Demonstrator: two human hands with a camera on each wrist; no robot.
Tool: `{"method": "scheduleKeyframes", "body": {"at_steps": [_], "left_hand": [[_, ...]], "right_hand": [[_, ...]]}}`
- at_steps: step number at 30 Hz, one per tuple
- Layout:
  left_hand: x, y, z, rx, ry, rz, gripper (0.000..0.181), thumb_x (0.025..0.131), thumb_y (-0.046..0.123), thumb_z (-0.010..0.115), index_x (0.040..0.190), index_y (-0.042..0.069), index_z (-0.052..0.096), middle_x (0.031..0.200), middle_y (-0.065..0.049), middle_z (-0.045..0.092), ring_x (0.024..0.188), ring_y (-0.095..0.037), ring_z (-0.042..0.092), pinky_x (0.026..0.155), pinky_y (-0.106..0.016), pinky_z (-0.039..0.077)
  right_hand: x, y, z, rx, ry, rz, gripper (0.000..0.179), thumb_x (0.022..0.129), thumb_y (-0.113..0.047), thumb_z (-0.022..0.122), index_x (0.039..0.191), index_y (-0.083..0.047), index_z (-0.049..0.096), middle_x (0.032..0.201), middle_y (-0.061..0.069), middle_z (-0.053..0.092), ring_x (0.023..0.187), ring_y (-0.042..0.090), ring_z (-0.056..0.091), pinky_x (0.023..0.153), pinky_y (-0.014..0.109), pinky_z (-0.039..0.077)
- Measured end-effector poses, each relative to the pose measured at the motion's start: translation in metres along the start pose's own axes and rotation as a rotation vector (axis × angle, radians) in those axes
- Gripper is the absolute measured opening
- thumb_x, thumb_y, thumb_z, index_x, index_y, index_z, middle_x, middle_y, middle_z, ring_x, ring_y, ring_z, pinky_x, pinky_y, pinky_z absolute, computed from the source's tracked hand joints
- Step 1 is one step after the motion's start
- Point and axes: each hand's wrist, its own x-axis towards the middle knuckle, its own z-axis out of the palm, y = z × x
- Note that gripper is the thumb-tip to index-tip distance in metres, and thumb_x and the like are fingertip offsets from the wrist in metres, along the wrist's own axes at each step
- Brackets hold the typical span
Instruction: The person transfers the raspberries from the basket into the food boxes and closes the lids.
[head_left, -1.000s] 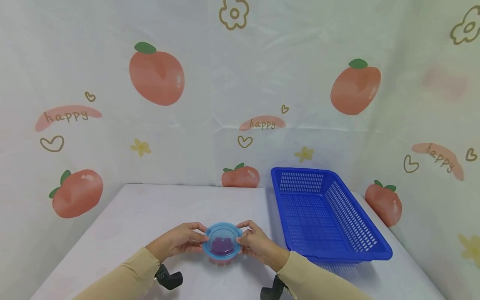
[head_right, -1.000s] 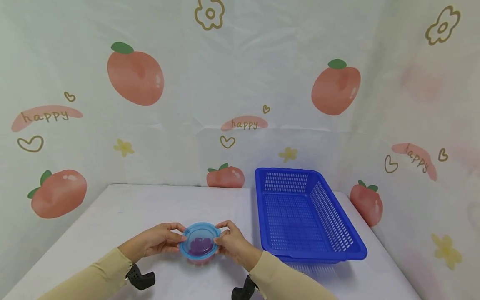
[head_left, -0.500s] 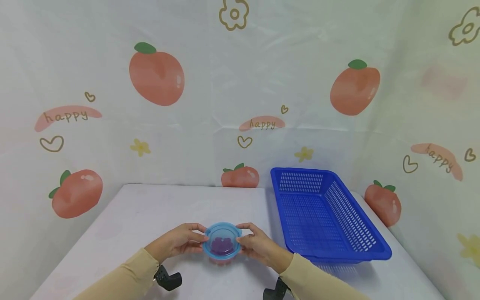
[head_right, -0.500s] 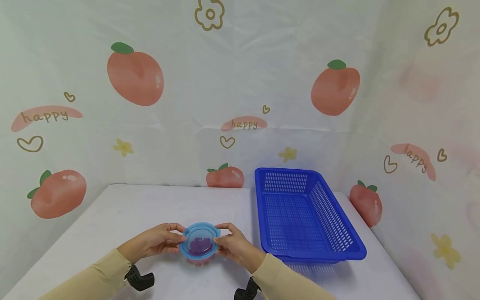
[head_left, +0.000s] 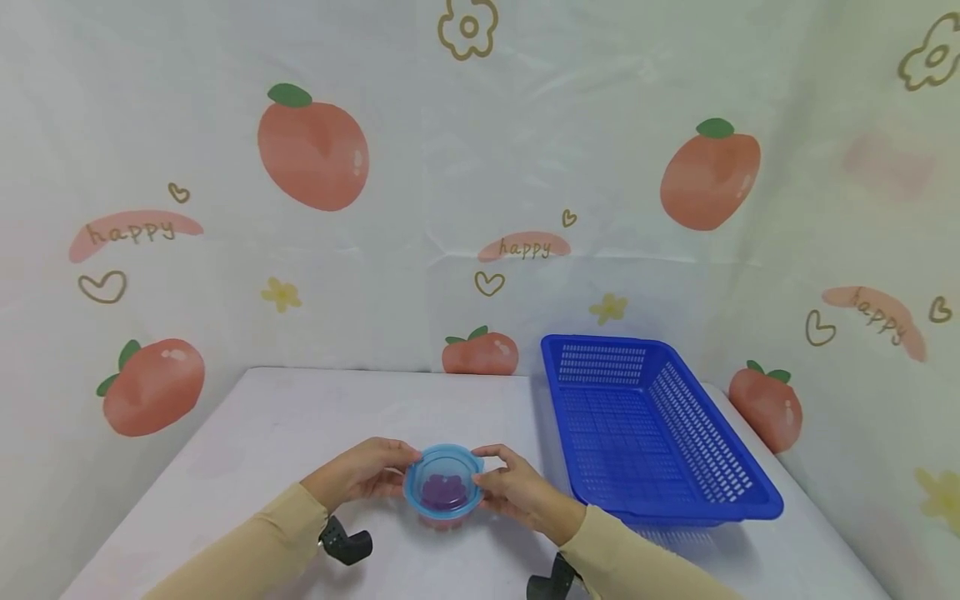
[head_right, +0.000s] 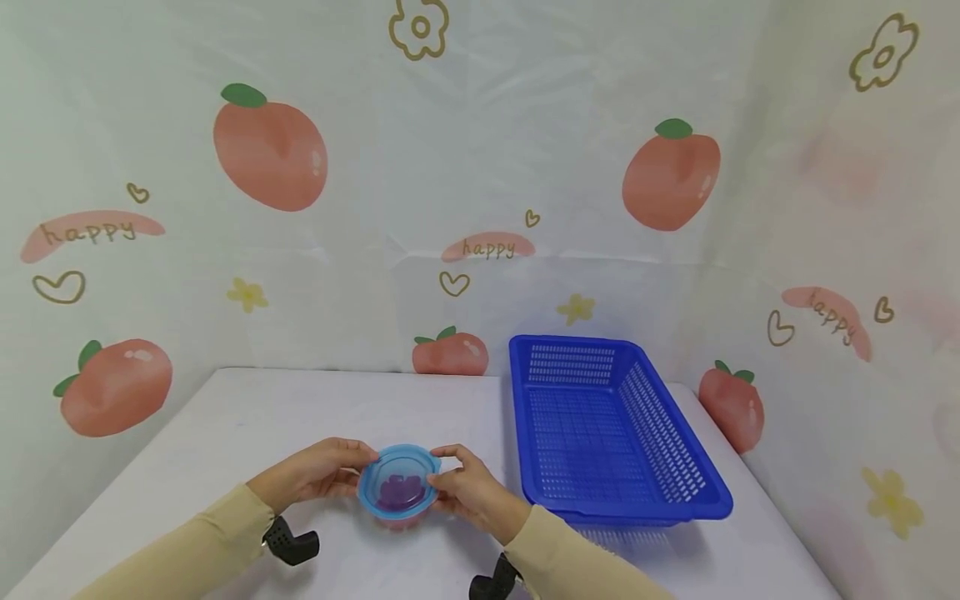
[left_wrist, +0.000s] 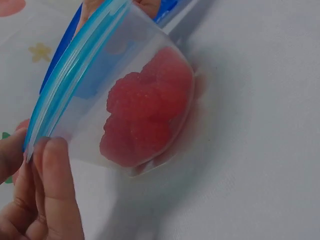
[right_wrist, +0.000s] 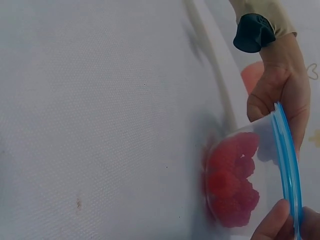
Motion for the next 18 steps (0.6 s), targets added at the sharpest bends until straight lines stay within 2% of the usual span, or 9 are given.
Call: {"method": "scheduleKeyframes", "body": {"at_steps": [8,14,18], "left_hand": [[0.0033,0.0017,0.0009,0.048,0.045,0.101,0.017,0.089,0.014,0.066,0.094,-0.002,0.069,0.067,0.001,0.061,0.06,-0.007,0.058,0.057,-0.019,0.055],[0.0053,0.0008,0.0037,0.068,0.101,0.096,0.016,0.088,0.015,0.067,0.091,-0.001,0.069,0.068,-0.001,0.061,0.062,-0.009,0.058,0.058,-0.021,0.055],[0.0052,-0.0003,0.0042,0.056,0.106,0.088,0.016,0.089,0.015,0.067,0.092,-0.001,0.068,0.069,-0.001,0.061,0.063,-0.01,0.058,0.059,-0.02,0.055]], "right_hand": [[0.0005,-0.0003,0.0008,-0.002,-0.002,-0.001,0.046,0.093,-0.005,0.061,0.136,-0.005,0.044,0.082,0.003,0.056,0.067,0.01,0.055,0.06,0.018,0.052],[0.0007,-0.0003,0.0005,-0.008,0.007,-0.001,0.045,0.092,-0.005,0.061,0.135,-0.006,0.045,0.083,0.003,0.056,0.068,0.011,0.056,0.06,0.018,0.052],[0.0008,0.0006,0.0003,-0.013,0.002,-0.005,0.046,0.093,-0.005,0.061,0.136,-0.005,0.044,0.084,0.003,0.056,0.069,0.011,0.056,0.061,0.018,0.053]]}}
